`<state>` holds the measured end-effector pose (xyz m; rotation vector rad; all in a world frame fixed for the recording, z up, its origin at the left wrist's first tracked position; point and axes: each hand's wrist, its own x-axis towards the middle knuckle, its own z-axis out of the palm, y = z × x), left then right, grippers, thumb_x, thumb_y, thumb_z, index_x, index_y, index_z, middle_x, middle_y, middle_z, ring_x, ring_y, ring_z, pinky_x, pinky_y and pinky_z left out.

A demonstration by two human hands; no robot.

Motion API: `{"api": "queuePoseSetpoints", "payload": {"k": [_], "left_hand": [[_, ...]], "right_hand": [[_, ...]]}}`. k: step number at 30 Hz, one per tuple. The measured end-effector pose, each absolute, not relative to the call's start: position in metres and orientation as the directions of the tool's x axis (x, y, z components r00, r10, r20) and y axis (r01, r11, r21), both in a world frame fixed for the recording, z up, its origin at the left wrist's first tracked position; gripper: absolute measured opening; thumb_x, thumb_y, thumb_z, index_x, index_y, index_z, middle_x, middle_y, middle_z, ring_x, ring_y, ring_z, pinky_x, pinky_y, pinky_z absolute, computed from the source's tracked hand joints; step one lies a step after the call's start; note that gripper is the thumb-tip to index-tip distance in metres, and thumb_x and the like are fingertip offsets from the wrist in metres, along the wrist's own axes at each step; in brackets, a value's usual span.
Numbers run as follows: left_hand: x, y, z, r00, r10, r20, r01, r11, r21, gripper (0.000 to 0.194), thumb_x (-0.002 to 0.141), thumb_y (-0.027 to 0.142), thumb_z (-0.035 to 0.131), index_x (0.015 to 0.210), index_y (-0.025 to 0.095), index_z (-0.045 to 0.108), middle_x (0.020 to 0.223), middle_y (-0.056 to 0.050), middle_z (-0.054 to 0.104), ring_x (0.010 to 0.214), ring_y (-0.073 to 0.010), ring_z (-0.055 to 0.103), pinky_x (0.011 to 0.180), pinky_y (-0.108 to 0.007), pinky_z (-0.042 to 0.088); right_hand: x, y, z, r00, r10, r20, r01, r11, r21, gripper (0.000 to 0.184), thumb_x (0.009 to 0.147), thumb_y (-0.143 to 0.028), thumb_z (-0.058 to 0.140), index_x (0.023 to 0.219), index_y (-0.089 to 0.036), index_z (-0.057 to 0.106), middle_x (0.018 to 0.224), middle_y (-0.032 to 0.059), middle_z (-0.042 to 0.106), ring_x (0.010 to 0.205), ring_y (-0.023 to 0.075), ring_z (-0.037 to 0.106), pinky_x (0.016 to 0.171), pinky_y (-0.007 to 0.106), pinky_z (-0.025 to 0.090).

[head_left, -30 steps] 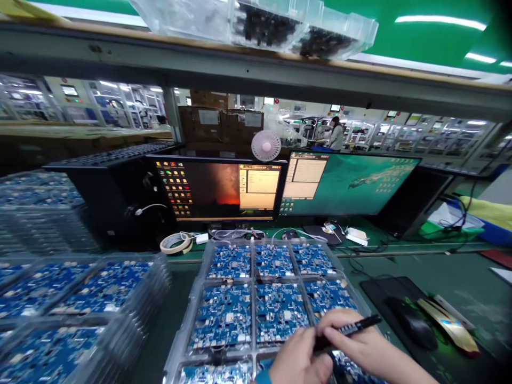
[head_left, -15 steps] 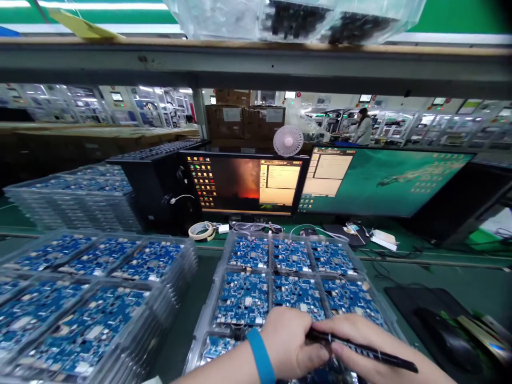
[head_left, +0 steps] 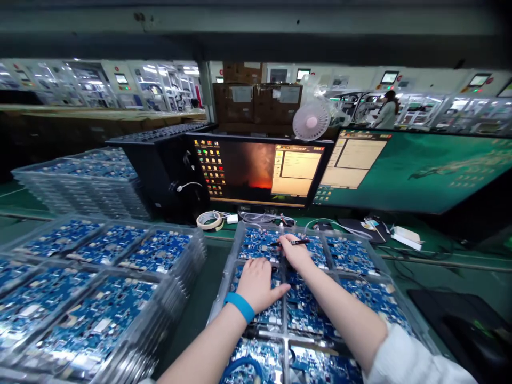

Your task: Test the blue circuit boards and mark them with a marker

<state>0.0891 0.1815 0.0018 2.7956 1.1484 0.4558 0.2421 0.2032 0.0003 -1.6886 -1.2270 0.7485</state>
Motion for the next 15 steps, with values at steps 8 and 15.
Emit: {"api": "queuePoseSetpoints", "payload": {"k": [8, 15], "left_hand": [[0.092, 0.185, -0.004, 0.671, 0.701, 0.243, 0.679, -0.712, 0.181, 0.056, 0.07, 0.062, 0.042, 0.091, 0.011, 0.051, 0.098, -0.013, 0.053, 0.095, -0.0282, 0.046, 0.087, -0.043, 0.029], [0.092, 0.184, -0.003, 0.672, 0.704, 0.23, 0.679, -0.71, 0.187, 0.057, 0.07, 0.062, 0.041, 0.091, 0.01, 0.051, 0.099, -0.015, 0.053, 0.097, -0.0289, 0.045, 0.088, -0.044, 0.028]], "right_hand": [[0.233, 0.211, -0.024, 0.349, 0.936, 0.049, 0.446, -0.12, -0.887, 0.031, 0.075, -0.041, 0.036, 0.063, -0.02, 0.055, 0.06, -0.0026, 0.058, 0.063, 0.0128, 0.053, 0.062, 0.023, 0.037], [0.231, 0.211, -0.02, 0.351, 0.935, 0.044, 0.385, -0.101, -0.917, 0.025, 0.069, -0.039, 0.045, 0.057, -0.019, 0.054, 0.056, -0.0027, 0.056, 0.059, 0.013, 0.05, 0.058, 0.023, 0.035]]}}
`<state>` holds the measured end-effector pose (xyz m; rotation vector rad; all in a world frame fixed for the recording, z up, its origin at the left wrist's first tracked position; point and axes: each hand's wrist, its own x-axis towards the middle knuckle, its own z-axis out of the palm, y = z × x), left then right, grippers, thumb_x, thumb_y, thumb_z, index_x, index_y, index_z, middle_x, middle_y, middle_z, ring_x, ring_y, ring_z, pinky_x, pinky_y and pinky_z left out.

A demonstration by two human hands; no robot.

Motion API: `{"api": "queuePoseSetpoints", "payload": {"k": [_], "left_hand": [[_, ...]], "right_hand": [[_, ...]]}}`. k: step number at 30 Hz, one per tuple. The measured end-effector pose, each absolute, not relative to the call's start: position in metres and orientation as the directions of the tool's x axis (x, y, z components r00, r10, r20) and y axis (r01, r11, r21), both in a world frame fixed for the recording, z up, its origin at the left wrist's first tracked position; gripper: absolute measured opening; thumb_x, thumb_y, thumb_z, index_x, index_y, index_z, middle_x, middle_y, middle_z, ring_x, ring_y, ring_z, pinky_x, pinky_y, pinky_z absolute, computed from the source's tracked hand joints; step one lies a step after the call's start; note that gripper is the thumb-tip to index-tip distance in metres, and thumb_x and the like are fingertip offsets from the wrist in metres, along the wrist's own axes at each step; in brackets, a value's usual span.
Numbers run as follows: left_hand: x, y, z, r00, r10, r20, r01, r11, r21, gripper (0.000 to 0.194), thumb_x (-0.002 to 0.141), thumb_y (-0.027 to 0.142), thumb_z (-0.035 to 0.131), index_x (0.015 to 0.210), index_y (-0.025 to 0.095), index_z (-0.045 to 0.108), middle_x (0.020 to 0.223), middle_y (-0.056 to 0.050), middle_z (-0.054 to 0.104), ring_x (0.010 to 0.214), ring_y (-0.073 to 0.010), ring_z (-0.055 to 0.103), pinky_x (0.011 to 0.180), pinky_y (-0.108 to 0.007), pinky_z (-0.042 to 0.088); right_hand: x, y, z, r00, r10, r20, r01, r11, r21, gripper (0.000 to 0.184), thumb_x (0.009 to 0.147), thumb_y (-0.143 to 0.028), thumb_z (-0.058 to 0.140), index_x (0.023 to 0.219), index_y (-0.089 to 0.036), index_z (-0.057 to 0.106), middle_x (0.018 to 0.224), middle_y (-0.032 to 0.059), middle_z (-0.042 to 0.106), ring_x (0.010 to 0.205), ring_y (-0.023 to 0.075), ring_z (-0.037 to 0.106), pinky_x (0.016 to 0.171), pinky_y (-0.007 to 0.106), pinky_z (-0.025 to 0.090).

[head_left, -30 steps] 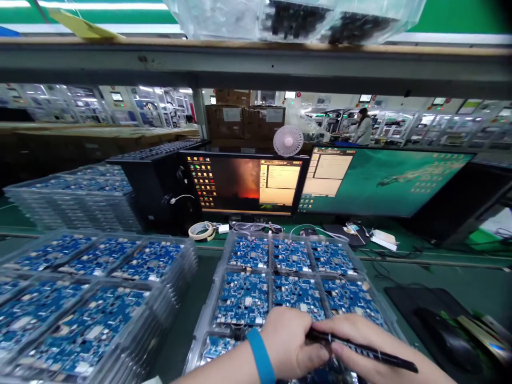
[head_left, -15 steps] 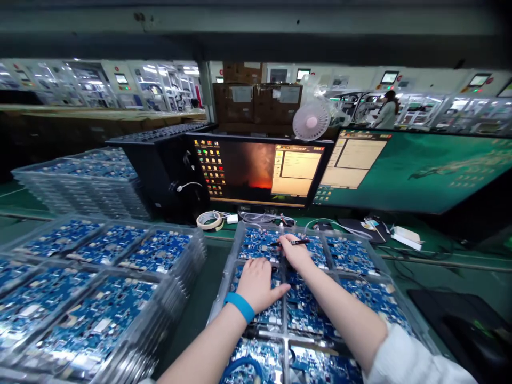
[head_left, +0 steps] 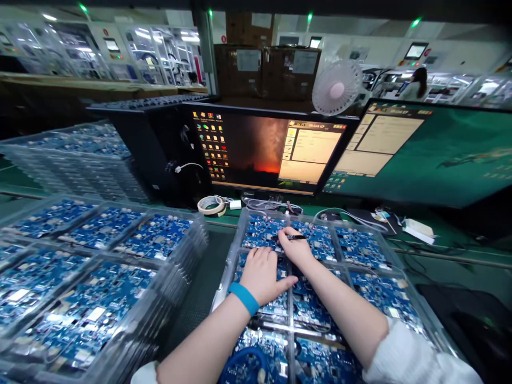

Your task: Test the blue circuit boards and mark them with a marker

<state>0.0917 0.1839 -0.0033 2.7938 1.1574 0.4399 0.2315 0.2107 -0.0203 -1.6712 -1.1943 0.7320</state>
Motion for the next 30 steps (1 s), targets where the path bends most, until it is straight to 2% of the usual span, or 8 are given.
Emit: {"api": "queuePoseSetpoints", "payload": {"k": [5, 8, 11, 15, 20, 30], "left_hand": [[0.09, 0.185, -0.004, 0.665, 0.7, 0.26, 0.664, -0.713, 0.224, 0.059, 0.072, 0.063, 0.036, 0.095, 0.009, 0.049, 0.099, -0.015, 0.053, 0.096, -0.0285, 0.046, 0.086, -0.043, 0.031], [0.088, 0.188, -0.007, 0.618, 0.717, 0.321, 0.657, -0.696, 0.289, 0.064, 0.074, 0.065, 0.026, 0.096, 0.009, 0.048, 0.096, -0.015, 0.053, 0.093, -0.0283, 0.047, 0.083, -0.043, 0.034], [0.087, 0.191, -0.009, 0.538, 0.747, 0.391, 0.661, -0.661, 0.355, 0.071, 0.074, 0.067, 0.014, 0.096, 0.008, 0.047, 0.091, -0.015, 0.053, 0.088, -0.028, 0.049, 0.077, -0.042, 0.038], [0.085, 0.193, -0.01, 0.475, 0.77, 0.426, 0.678, -0.629, 0.38, 0.075, 0.073, 0.069, 0.009, 0.094, 0.008, 0.047, 0.085, -0.015, 0.053, 0.082, -0.0282, 0.051, 0.072, -0.042, 0.04], [0.084, 0.192, -0.01, 0.477, 0.76, 0.442, 0.68, -0.637, 0.363, 0.075, 0.073, 0.069, 0.007, 0.093, 0.009, 0.047, 0.083, -0.014, 0.054, 0.08, -0.0276, 0.052, 0.069, -0.041, 0.041], [0.084, 0.191, -0.002, 0.57, 0.719, 0.397, 0.686, -0.683, 0.251, 0.067, 0.074, 0.067, 0.01, 0.082, 0.014, 0.051, 0.073, -0.009, 0.054, 0.071, -0.0256, 0.052, 0.065, -0.039, 0.04]], "right_hand": [[0.241, 0.206, -0.012, 0.393, 0.92, 0.001, 0.182, -0.076, -0.98, 0.025, 0.071, -0.037, 0.04, 0.063, -0.018, 0.054, 0.049, -0.002, 0.053, 0.045, 0.0111, 0.045, 0.045, 0.021, 0.033], [0.246, 0.202, -0.006, 0.411, 0.912, -0.012, 0.038, -0.031, -0.999, 0.026, 0.071, -0.035, 0.034, 0.06, -0.018, 0.049, 0.044, -0.0029, 0.048, 0.037, 0.0089, 0.036, 0.037, 0.02, 0.026], [0.245, 0.197, -0.002, 0.389, 0.921, -0.019, -0.073, 0.011, -0.997, 0.025, 0.07, -0.034, 0.033, 0.056, -0.018, 0.045, 0.039, -0.0041, 0.041, 0.035, 0.008, 0.033, 0.035, 0.019, 0.024], [0.238, 0.19, 0.003, 0.341, 0.94, -0.016, -0.148, 0.037, -0.988, 0.023, 0.07, -0.032, 0.036, 0.054, -0.017, 0.045, 0.039, -0.004, 0.04, 0.036, 0.0074, 0.034, 0.036, 0.018, 0.025], [0.233, 0.188, 0.005, 0.311, 0.95, -0.003, -0.131, 0.04, -0.991, 0.024, 0.071, -0.031, 0.037, 0.055, -0.016, 0.047, 0.042, -0.0037, 0.042, 0.037, 0.0072, 0.037, 0.036, 0.017, 0.026], [0.23, 0.185, 0.009, 0.16, 0.985, 0.067, 0.126, 0.047, -0.991, 0.022, 0.072, -0.03, 0.043, 0.058, -0.016, 0.052, 0.051, -0.0037, 0.048, 0.044, 0.0087, 0.045, 0.044, 0.02, 0.036]]}}
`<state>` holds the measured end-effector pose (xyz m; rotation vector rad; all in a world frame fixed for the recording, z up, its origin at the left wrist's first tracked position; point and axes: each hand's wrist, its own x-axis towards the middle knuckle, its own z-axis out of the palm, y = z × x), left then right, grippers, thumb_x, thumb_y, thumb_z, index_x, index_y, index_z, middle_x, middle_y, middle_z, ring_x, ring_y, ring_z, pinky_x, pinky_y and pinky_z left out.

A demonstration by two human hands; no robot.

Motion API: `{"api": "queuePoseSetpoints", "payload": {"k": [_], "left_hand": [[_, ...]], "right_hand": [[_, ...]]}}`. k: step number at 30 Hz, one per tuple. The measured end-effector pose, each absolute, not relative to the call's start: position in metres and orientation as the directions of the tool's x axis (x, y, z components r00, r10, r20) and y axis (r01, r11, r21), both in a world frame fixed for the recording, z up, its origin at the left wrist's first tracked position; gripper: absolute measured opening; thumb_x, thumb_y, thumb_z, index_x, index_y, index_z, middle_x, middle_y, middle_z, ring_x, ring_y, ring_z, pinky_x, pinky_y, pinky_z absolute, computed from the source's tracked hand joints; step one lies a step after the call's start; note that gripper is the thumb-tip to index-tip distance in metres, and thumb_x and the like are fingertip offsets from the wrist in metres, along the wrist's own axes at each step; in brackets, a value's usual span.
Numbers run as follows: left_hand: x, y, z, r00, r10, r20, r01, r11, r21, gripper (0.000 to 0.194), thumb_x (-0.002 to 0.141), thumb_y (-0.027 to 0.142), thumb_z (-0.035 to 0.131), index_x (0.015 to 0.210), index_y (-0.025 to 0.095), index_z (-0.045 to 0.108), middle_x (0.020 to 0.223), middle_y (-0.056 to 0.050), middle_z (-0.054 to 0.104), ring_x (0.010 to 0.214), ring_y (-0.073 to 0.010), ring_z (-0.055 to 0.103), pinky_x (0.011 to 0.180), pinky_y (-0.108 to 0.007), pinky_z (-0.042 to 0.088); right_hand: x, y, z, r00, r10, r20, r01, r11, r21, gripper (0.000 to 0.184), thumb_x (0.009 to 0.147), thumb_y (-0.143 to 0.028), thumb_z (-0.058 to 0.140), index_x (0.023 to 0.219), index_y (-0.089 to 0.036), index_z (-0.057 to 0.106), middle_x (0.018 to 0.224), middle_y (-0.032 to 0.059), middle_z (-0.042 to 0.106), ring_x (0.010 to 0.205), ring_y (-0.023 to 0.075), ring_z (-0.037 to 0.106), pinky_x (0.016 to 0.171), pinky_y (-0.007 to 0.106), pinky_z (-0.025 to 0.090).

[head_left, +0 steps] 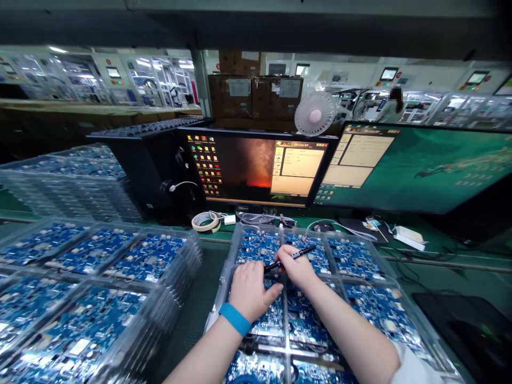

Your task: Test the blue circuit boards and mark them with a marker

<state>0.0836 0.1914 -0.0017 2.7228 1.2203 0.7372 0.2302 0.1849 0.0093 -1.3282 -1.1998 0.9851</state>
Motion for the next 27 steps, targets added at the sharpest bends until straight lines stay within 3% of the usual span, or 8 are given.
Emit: {"api": "queuePoseSetpoints", "payload": {"k": [3, 7, 13, 16, 18, 21, 24, 27], "left_hand": [[0.084, 0.19, -0.001, 0.575, 0.718, 0.392, 0.666, -0.689, 0.286, 0.069, 0.074, 0.068, 0.008, 0.081, 0.014, 0.05, 0.072, -0.009, 0.055, 0.07, -0.0248, 0.053, 0.063, -0.037, 0.041], [0.081, 0.188, -0.001, 0.58, 0.725, 0.372, 0.592, -0.688, 0.419, 0.072, 0.074, 0.067, 0.003, 0.077, 0.015, 0.052, 0.068, -0.009, 0.057, 0.065, -0.0233, 0.055, 0.057, -0.033, 0.042], [0.074, 0.185, 0.001, 0.593, 0.709, 0.381, 0.523, -0.699, 0.488, 0.076, 0.075, 0.063, -0.01, 0.064, 0.017, 0.05, 0.059, -0.008, 0.056, 0.056, -0.0203, 0.055, 0.049, -0.028, 0.04], [0.074, 0.185, 0.001, 0.589, 0.708, 0.39, 0.518, -0.701, 0.49, 0.075, 0.077, 0.058, -0.011, 0.071, 0.017, 0.051, 0.063, -0.007, 0.057, 0.059, -0.0191, 0.056, 0.052, -0.027, 0.043], [0.075, 0.188, 0.0, 0.557, 0.729, 0.399, 0.549, -0.683, 0.481, 0.071, 0.079, 0.057, -0.008, 0.078, 0.016, 0.05, 0.068, -0.008, 0.058, 0.063, -0.0196, 0.057, 0.056, -0.029, 0.044], [0.075, 0.195, -0.005, 0.477, 0.773, 0.418, 0.627, -0.632, 0.455, 0.068, 0.079, 0.061, 0.001, 0.089, 0.012, 0.047, 0.079, -0.014, 0.057, 0.075, -0.0251, 0.056, 0.066, -0.037, 0.044], [0.078, 0.201, -0.011, 0.431, 0.797, 0.423, 0.689, -0.593, 0.416, 0.065, 0.078, 0.062, 0.013, 0.095, 0.008, 0.046, 0.086, -0.017, 0.056, 0.085, -0.0299, 0.054, 0.074, -0.045, 0.04], [0.081, 0.203, -0.018, 0.438, 0.798, 0.413, 0.719, -0.587, 0.371, 0.057, 0.079, 0.059, 0.024, 0.092, 0.009, 0.047, 0.085, -0.015, 0.058, 0.085, -0.0298, 0.054, 0.08, -0.048, 0.037]], "right_hand": [[0.221, 0.183, 0.006, 0.118, 0.985, 0.125, 0.198, 0.1, -0.975, 0.02, 0.074, -0.031, 0.042, 0.065, -0.017, 0.054, 0.061, -0.0021, 0.052, 0.055, 0.0104, 0.049, 0.053, 0.021, 0.04], [0.208, 0.178, -0.003, 0.081, 0.967, 0.242, 0.26, 0.214, -0.942, 0.028, 0.079, -0.026, 0.029, 0.079, -0.017, 0.055, 0.079, 0.0015, 0.058, 0.077, 0.0127, 0.052, 0.07, 0.024, 0.043], [0.202, 0.17, -0.006, -0.17, 0.901, 0.399, 0.387, 0.434, -0.814, 0.032, 0.079, -0.025, 0.029, 0.092, -0.02, 0.057, 0.086, 0.0015, 0.06, 0.08, 0.0135, 0.055, 0.076, 0.026, 0.042], [0.212, 0.173, 0.005, -0.158, 0.937, 0.312, 0.425, 0.35, -0.835, 0.033, 0.081, -0.026, 0.028, 0.097, -0.02, 0.056, 0.091, 0.0016, 0.06, 0.084, 0.0127, 0.054, 0.078, 0.026, 0.041], [0.223, 0.181, 0.014, -0.252, 0.951, 0.178, 0.444, 0.276, -0.852, 0.031, 0.079, -0.031, 0.037, 0.104, -0.019, 0.053, 0.089, 0.0012, 0.06, 0.078, 0.0119, 0.055, 0.07, 0.023, 0.044], [0.241, 0.204, 0.023, -0.352, 0.936, 0.011, 0.649, 0.253, -0.718, 0.038, 0.063, -0.037, 0.06, 0.097, -0.02, 0.056, 0.075, -0.0019, 0.061, 0.061, 0.0099, 0.054, 0.054, 0.018, 0.042], [0.246, 0.237, 0.02, -0.154, 0.987, 0.051, 0.841, 0.157, -0.518, 0.025, 0.066, -0.034, 0.057, 0.086, -0.018, 0.06, 0.075, 0.0007, 0.061, 0.063, 0.0112, 0.054, 0.057, 0.019, 0.04], [0.235, 0.267, 0.01, -0.026, 0.995, 0.101, 0.897, 0.068, -0.436, 0.022, 0.074, -0.032, 0.047, 0.08, -0.015, 0.06, 0.077, 0.006, 0.061, 0.072, 0.0154, 0.055, 0.065, 0.025, 0.04]]}}
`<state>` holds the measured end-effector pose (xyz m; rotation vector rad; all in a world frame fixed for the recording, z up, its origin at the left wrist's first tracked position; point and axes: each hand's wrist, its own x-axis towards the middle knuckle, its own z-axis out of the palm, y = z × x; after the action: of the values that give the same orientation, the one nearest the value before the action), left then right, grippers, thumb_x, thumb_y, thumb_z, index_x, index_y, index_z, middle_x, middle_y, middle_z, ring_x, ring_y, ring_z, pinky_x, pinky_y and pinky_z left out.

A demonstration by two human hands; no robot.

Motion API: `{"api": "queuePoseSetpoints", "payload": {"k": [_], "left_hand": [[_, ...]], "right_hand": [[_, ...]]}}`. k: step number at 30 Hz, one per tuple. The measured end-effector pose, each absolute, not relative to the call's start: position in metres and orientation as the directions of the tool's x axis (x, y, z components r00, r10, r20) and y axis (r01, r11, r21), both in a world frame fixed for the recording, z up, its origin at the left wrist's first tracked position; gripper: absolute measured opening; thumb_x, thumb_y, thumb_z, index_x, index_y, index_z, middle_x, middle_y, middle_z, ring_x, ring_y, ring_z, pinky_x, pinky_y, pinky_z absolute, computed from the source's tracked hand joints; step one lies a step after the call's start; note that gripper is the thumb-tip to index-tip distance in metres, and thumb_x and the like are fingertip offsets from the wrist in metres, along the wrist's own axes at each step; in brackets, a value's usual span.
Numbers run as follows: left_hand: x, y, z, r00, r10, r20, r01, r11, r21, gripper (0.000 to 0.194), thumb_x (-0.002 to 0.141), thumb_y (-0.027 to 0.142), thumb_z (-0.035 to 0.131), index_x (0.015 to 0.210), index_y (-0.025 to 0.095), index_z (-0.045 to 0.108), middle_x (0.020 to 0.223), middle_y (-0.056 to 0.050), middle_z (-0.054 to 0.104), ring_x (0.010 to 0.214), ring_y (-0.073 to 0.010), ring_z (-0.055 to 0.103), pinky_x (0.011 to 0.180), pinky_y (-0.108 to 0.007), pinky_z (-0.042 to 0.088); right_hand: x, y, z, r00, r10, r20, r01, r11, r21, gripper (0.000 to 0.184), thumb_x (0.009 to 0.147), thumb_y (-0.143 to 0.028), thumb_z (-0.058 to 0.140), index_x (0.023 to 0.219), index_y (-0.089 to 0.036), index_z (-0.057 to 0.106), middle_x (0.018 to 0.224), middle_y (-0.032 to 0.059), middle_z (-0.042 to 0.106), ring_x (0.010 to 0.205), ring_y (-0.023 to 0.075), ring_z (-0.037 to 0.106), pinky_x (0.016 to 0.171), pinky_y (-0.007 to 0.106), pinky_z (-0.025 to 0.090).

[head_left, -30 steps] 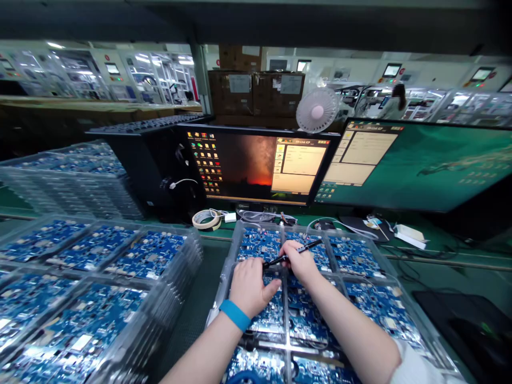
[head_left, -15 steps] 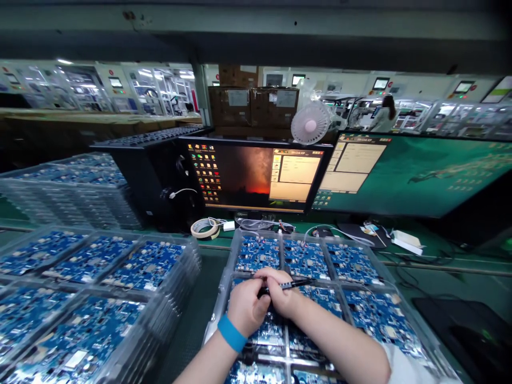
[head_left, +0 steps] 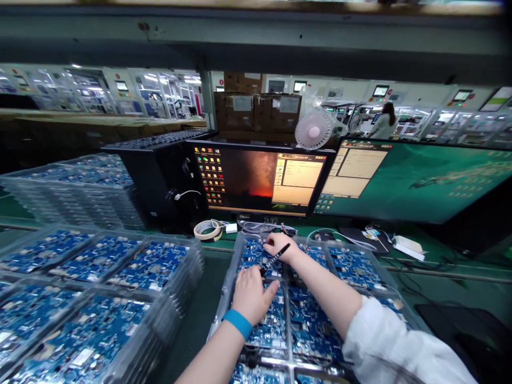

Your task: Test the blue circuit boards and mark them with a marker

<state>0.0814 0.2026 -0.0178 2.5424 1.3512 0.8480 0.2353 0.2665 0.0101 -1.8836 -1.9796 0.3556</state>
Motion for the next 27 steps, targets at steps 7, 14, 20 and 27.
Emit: {"api": "queuePoseSetpoints", "payload": {"k": [7, 14, 20, 27], "left_hand": [[0.084, 0.201, -0.024, 0.464, 0.795, 0.391, 0.745, -0.589, 0.312, 0.049, 0.079, 0.056, 0.03, 0.09, 0.011, 0.047, 0.084, -0.012, 0.059, 0.086, -0.0269, 0.055, 0.085, -0.046, 0.035], [0.085, 0.203, -0.024, 0.462, 0.796, 0.392, 0.756, -0.584, 0.295, 0.048, 0.08, 0.055, 0.027, 0.089, 0.012, 0.046, 0.081, -0.013, 0.06, 0.083, -0.0273, 0.057, 0.083, -0.045, 0.036], [0.083, 0.206, -0.022, 0.457, 0.794, 0.402, 0.754, -0.585, 0.299, 0.053, 0.083, 0.054, 0.019, 0.091, 0.01, 0.046, 0.081, -0.014, 0.06, 0.083, -0.0275, 0.057, 0.081, -0.044, 0.038], [0.084, 0.212, -0.023, 0.435, 0.807, 0.398, 0.74, -0.573, 0.352, 0.052, 0.083, 0.052, 0.015, 0.091, 0.011, 0.046, 0.08, -0.013, 0.06, 0.082, -0.028, 0.057, 0.075, -0.043, 0.041]], "right_hand": [[0.207, 0.282, -0.007, 0.106, 0.978, 0.177, 0.954, -0.05, -0.296, 0.029, 0.08, -0.028, 0.035, 0.079, -0.011, 0.059, 0.086, 0.0144, 0.059, 0.085, 0.0225, 0.053, 0.076, 0.034, 0.036], [0.21, 0.282, 0.005, 0.228, 0.952, 0.204, 0.932, -0.153, -0.33, 0.034, 0.082, -0.03, 0.028, 0.075, -0.015, 0.058, 0.074, 0.0088, 0.06, 0.067, 0.0167, 0.055, 0.06, 0.025, 0.036], [0.271, 0.229, 0.027, 0.329, 0.905, 0.272, 0.889, -0.198, -0.414, 0.035, 0.079, -0.04, 0.032, 0.059, -0.019, 0.051, 0.058, 0.0017, 0.054, 0.055, 0.0129, 0.047, 0.05, 0.022, 0.029], [0.32, 0.127, 0.001, 0.351, 0.908, 0.229, 0.815, -0.176, -0.552, 0.035, 0.078, -0.041, 0.036, 0.054, -0.018, 0.046, 0.061, 0.0006, 0.054, 0.059, 0.0123, 0.049, 0.053, 0.021, 0.034]]}}
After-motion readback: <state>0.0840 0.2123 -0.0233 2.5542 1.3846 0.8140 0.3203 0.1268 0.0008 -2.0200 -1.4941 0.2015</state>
